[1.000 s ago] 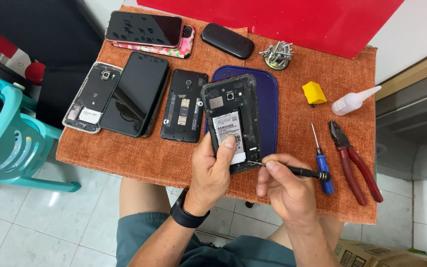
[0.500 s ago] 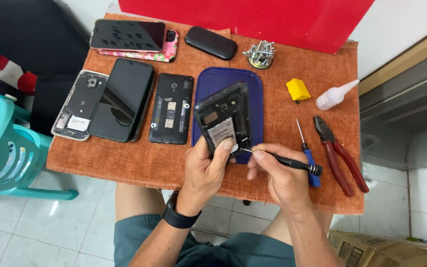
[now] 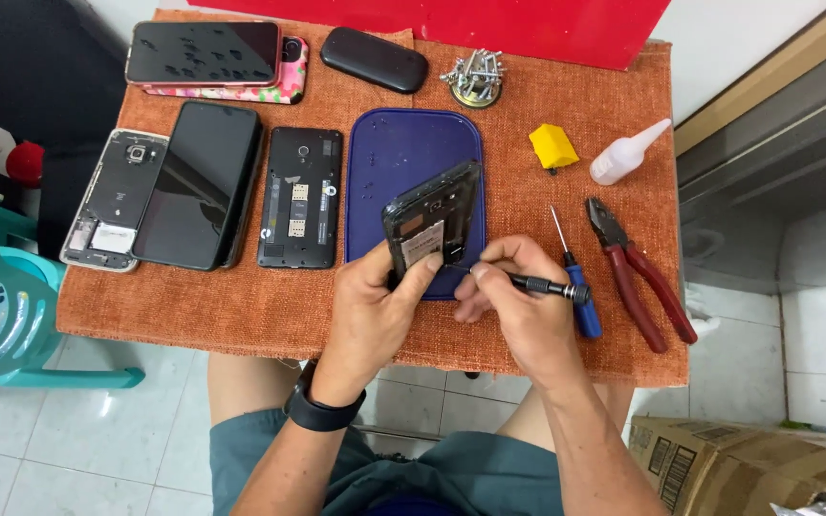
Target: Disassembling a Samsung mobile phone to access internal components using a screwdriver and pliers.
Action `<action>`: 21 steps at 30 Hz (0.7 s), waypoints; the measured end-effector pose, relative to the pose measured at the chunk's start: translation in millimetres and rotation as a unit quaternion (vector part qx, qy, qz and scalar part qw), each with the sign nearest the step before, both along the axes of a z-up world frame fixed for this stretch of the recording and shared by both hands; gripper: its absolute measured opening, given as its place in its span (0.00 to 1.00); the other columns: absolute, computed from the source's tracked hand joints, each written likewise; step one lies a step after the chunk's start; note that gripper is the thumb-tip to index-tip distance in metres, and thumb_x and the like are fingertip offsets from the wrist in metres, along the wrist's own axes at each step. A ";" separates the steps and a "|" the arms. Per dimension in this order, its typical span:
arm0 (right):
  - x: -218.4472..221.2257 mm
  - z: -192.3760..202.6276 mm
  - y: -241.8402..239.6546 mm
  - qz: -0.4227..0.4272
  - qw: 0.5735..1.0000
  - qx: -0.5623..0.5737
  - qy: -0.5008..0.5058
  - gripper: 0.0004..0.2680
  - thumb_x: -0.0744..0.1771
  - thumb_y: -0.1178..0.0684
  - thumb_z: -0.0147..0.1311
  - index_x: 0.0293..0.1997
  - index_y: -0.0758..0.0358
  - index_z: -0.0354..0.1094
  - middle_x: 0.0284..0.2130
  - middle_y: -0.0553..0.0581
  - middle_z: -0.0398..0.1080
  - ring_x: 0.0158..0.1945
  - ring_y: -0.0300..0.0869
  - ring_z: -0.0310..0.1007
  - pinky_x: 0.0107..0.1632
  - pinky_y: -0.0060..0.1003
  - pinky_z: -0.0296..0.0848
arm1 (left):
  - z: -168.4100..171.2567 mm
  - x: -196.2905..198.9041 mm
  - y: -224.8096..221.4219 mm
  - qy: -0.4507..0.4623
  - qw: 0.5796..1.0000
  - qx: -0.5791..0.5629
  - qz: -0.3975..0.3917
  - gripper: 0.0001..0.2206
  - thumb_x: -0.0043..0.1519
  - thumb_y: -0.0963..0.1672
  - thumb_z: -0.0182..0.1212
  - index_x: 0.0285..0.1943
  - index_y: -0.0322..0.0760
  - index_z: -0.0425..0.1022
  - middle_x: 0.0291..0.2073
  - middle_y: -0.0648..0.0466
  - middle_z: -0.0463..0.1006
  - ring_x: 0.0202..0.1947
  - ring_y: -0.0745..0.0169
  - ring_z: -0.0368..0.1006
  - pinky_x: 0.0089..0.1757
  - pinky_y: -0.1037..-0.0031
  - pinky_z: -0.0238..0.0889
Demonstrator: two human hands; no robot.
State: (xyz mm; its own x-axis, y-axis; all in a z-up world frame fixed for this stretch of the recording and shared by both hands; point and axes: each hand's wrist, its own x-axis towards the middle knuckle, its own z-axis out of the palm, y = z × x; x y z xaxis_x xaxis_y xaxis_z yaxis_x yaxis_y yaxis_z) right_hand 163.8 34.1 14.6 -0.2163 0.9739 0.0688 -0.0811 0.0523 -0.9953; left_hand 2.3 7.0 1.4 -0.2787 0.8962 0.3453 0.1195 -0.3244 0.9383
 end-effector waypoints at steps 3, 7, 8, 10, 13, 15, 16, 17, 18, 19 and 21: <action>-2.1 -3.6 -0.2 -0.014 1.000 -0.014 -0.017 0.05 0.67 0.62 0.52 0.41 0.76 0.66 0.23 0.70 0.75 0.22 0.47 0.80 0.25 0.36 0.81 | 1.0 -1.0 -0.1 -0.017 1.000 -0.003 0.001 0.06 0.60 0.37 0.68 0.45 0.30 0.83 0.33 0.41 0.86 0.39 0.55 0.82 0.37 0.65 0.75; -3.7 -11.1 -0.7 -0.058 0.998 0.002 0.015 0.03 0.67 0.63 0.54 0.37 0.75 0.67 0.22 0.72 0.76 0.19 0.49 0.80 0.23 0.37 0.81 | 6.2 -2.2 1.0 -0.020 1.000 -0.014 -0.008 0.08 0.60 0.37 0.68 0.47 0.31 0.84 0.36 0.42 0.86 0.44 0.54 0.81 0.41 0.64 0.77; -3.3 -12.2 -0.9 -0.063 0.998 0.006 0.020 0.03 0.67 0.63 0.54 0.36 0.74 0.66 0.22 0.72 0.76 0.19 0.48 0.79 0.22 0.37 0.81 | 6.7 -1.6 1.3 -0.020 1.000 -0.016 -0.012 0.08 0.60 0.37 0.68 0.46 0.32 0.84 0.36 0.43 0.86 0.45 0.55 0.80 0.42 0.63 0.77; -2.8 -13.3 -1.5 -0.068 0.997 0.011 0.022 0.03 0.67 0.64 0.54 0.35 0.74 0.66 0.22 0.72 0.76 0.19 0.49 0.79 0.22 0.37 0.81 | 4.7 -0.2 1.7 -0.018 1.000 -0.017 -0.014 0.08 0.60 0.37 0.68 0.47 0.31 0.84 0.36 0.43 0.86 0.46 0.54 0.80 0.43 0.62 0.77; -2.6 -12.8 -1.4 -0.068 0.997 0.020 0.016 0.03 0.67 0.64 0.54 0.35 0.73 0.67 0.21 0.72 0.76 0.19 0.49 0.80 0.22 0.37 0.81 | 4.6 -0.4 2.2 -0.014 1.000 -0.015 -0.010 0.08 0.60 0.37 0.68 0.48 0.32 0.84 0.37 0.43 0.86 0.47 0.53 0.80 0.44 0.61 0.77; -3.1 -12.0 -2.1 -0.064 0.998 0.023 0.008 0.02 0.67 0.64 0.54 0.35 0.73 0.67 0.22 0.72 0.76 0.19 0.48 0.80 0.22 0.36 0.81 | 3.8 -1.3 1.1 -0.014 1.000 -0.014 -0.007 0.08 0.60 0.37 0.68 0.48 0.32 0.84 0.37 0.43 0.86 0.47 0.53 0.80 0.44 0.61 0.77; -3.2 -11.2 -2.4 -0.063 0.998 0.025 0.005 0.02 0.67 0.64 0.54 0.35 0.73 0.67 0.22 0.72 0.76 0.19 0.48 0.80 0.22 0.36 0.81 | 3.0 -1.2 0.6 -0.015 1.000 -0.013 -0.010 0.09 0.60 0.36 0.68 0.48 0.32 0.84 0.38 0.42 0.86 0.47 0.51 0.80 0.45 0.60 0.77; -2.6 -9.9 -2.1 -0.063 0.998 0.029 0.002 0.02 0.67 0.64 0.54 0.35 0.72 0.67 0.22 0.71 0.76 0.19 0.47 0.80 0.22 0.36 0.81 | 2.4 -0.5 1.2 -0.017 1.000 -0.011 -0.016 0.09 0.60 0.36 0.67 0.49 0.32 0.83 0.39 0.41 0.86 0.48 0.49 0.81 0.45 0.59 0.77; -3.2 -10.2 -1.5 -0.062 0.998 0.029 0.002 0.02 0.67 0.64 0.54 0.35 0.72 0.67 0.22 0.71 0.76 0.19 0.47 0.80 0.22 0.36 0.81 | 0.2 -1.8 1.5 -0.017 1.000 -0.011 -0.016 0.09 0.60 0.36 0.67 0.49 0.32 0.83 0.39 0.41 0.86 0.48 0.49 0.81 0.45 0.59 0.77; -3.2 -10.4 -1.2 -0.061 0.998 0.030 0.003 0.02 0.67 0.64 0.54 0.35 0.73 0.67 0.21 0.72 0.76 0.18 0.47 0.79 0.22 0.36 0.81 | -1.9 -2.5 1.9 -0.014 1.000 -0.008 -0.020 0.10 0.60 0.36 0.67 0.50 0.32 0.83 0.39 0.41 0.86 0.48 0.48 0.80 0.46 0.58 0.77; -2.5 -9.7 0.0 -0.059 0.998 0.032 0.005 0.03 0.67 0.65 0.54 0.34 0.73 0.67 0.21 0.72 0.75 0.18 0.48 0.79 0.22 0.36 0.81 | -3.6 -2.2 2.6 -0.010 1.000 -0.005 -0.024 0.10 0.60 0.36 0.66 0.50 0.32 0.83 0.40 0.41 0.86 0.48 0.46 0.80 0.46 0.57 0.77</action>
State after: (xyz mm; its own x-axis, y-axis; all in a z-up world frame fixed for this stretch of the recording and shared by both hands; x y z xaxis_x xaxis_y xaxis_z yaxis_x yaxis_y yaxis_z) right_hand 161.3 34.1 4.8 -0.0984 0.9862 0.1332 -0.0803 0.1255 -0.9888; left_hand 0.1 9.7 -2.2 -0.2428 0.9121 0.3303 0.0847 -0.3193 0.9439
